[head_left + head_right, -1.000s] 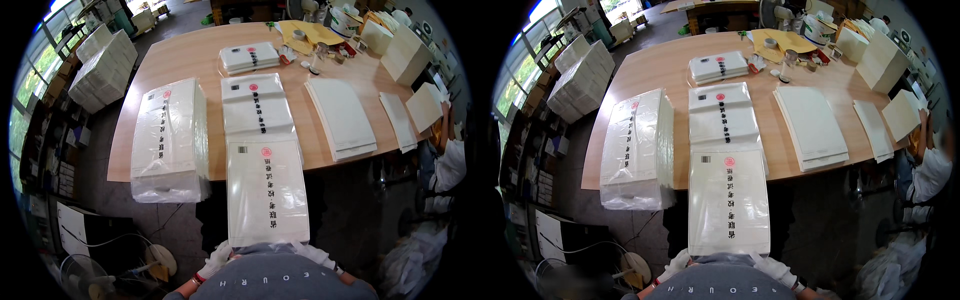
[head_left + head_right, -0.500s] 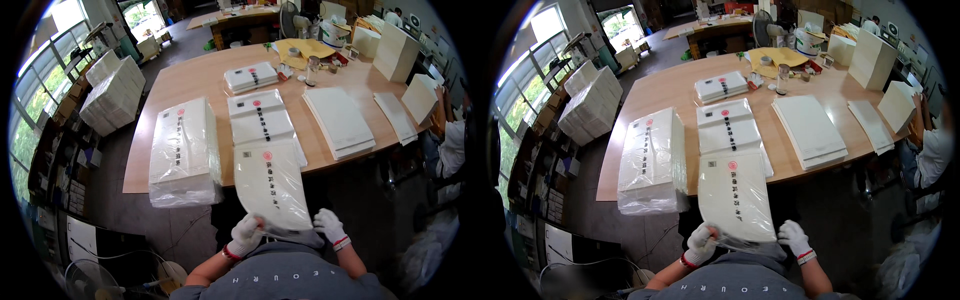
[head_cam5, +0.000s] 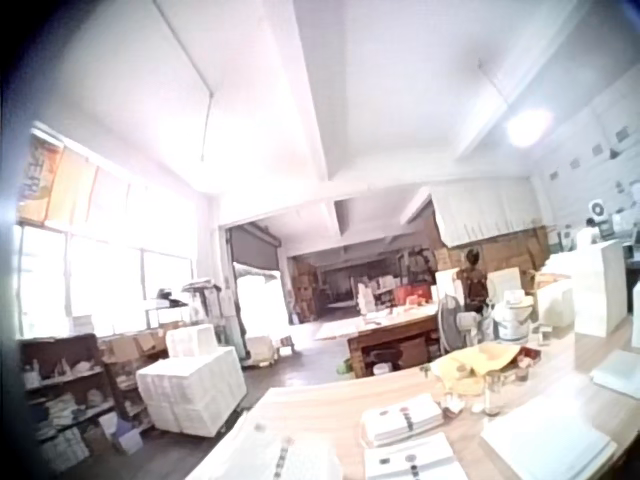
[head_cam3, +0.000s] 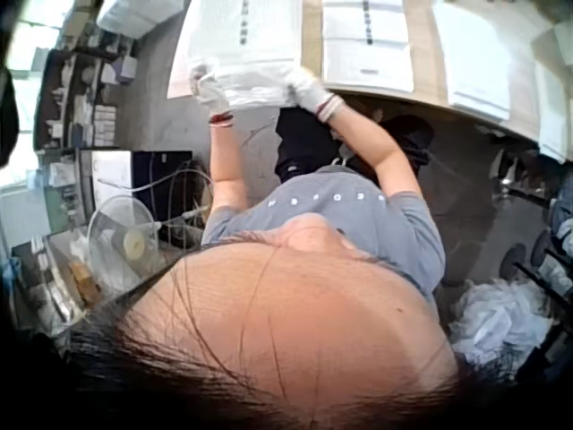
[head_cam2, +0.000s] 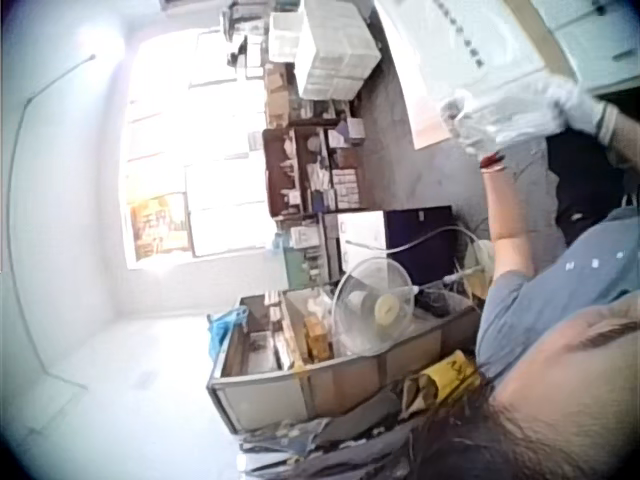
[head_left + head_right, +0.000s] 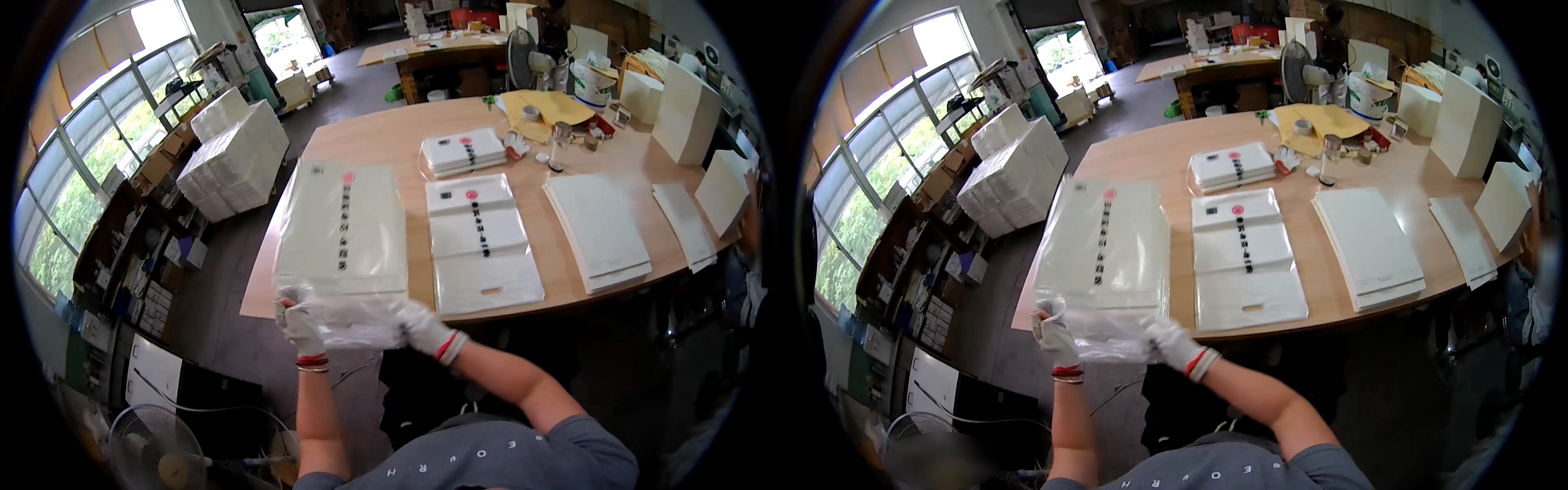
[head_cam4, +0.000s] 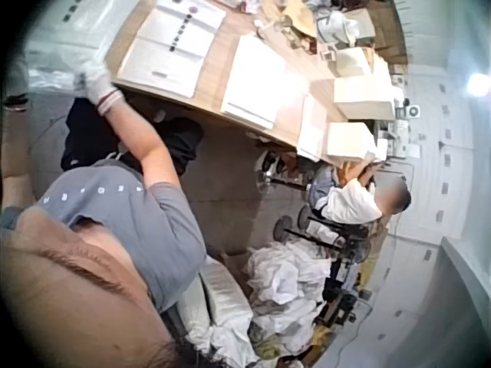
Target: The person repeatedly picks up stacks of white paper, places them into clear plastic sleeves, and stacks the packaged units on the table. The person wears white gloves and works at a large wooden table in a workshop. Another person is visible in the background handling similar materials.
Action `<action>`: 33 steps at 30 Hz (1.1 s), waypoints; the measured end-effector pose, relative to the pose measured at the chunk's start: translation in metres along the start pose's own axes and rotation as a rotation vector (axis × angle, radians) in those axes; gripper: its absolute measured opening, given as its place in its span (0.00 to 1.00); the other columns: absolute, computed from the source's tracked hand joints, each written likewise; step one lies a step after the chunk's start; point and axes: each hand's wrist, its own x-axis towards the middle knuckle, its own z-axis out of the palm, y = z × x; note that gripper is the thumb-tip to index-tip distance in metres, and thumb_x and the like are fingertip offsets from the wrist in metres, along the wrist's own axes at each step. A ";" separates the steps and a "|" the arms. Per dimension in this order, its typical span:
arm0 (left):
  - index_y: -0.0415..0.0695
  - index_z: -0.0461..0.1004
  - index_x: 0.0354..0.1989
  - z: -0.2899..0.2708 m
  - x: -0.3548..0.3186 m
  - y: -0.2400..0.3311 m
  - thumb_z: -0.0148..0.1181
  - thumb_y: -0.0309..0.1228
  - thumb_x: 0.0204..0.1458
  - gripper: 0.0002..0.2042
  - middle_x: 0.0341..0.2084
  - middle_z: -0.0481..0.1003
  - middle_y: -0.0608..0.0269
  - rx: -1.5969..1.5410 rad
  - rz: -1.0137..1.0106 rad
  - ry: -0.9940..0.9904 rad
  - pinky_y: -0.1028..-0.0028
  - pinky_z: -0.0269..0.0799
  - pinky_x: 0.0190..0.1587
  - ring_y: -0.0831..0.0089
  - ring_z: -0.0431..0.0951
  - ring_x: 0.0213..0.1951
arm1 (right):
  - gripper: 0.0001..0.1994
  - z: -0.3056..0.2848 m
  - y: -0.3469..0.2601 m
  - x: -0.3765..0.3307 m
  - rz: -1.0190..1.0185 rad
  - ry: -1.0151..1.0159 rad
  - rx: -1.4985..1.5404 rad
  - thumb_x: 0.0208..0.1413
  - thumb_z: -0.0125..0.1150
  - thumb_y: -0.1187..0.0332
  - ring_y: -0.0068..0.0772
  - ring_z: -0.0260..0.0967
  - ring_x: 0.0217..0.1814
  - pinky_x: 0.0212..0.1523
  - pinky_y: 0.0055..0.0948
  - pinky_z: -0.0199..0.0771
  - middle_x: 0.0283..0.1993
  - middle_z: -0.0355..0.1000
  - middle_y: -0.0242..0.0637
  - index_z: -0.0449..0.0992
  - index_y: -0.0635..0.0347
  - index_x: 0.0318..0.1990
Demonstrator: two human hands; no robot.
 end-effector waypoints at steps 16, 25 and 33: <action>0.42 0.69 0.32 0.040 -0.212 -0.032 0.51 0.26 0.48 0.04 0.26 0.71 0.58 0.196 -0.440 -1.086 0.64 0.69 0.29 0.64 0.74 0.30 | 0.15 -0.108 0.062 -0.128 0.509 0.175 -0.289 0.61 0.47 0.65 0.24 0.70 0.32 0.34 0.24 0.74 0.35 0.70 0.37 0.65 0.63 0.51; 0.47 0.74 0.30 0.252 -0.218 -0.010 0.57 0.34 0.44 0.07 0.28 0.74 0.60 0.471 0.433 -1.078 0.67 0.66 0.45 0.59 0.70 0.41 | 0.17 -0.149 0.046 -0.177 0.462 0.435 -0.126 0.61 0.46 0.63 0.27 0.70 0.33 0.36 0.27 0.74 0.37 0.69 0.40 0.63 0.65 0.53; 0.41 0.73 0.31 0.278 -0.173 0.001 0.54 0.33 0.49 0.08 0.26 0.76 0.51 0.227 -0.130 -1.438 0.64 0.71 0.33 0.57 0.77 0.30 | 0.17 -0.172 0.005 -0.110 0.266 0.494 0.162 0.58 0.51 0.64 0.25 0.68 0.31 0.33 0.31 0.75 0.35 0.69 0.36 0.64 0.63 0.51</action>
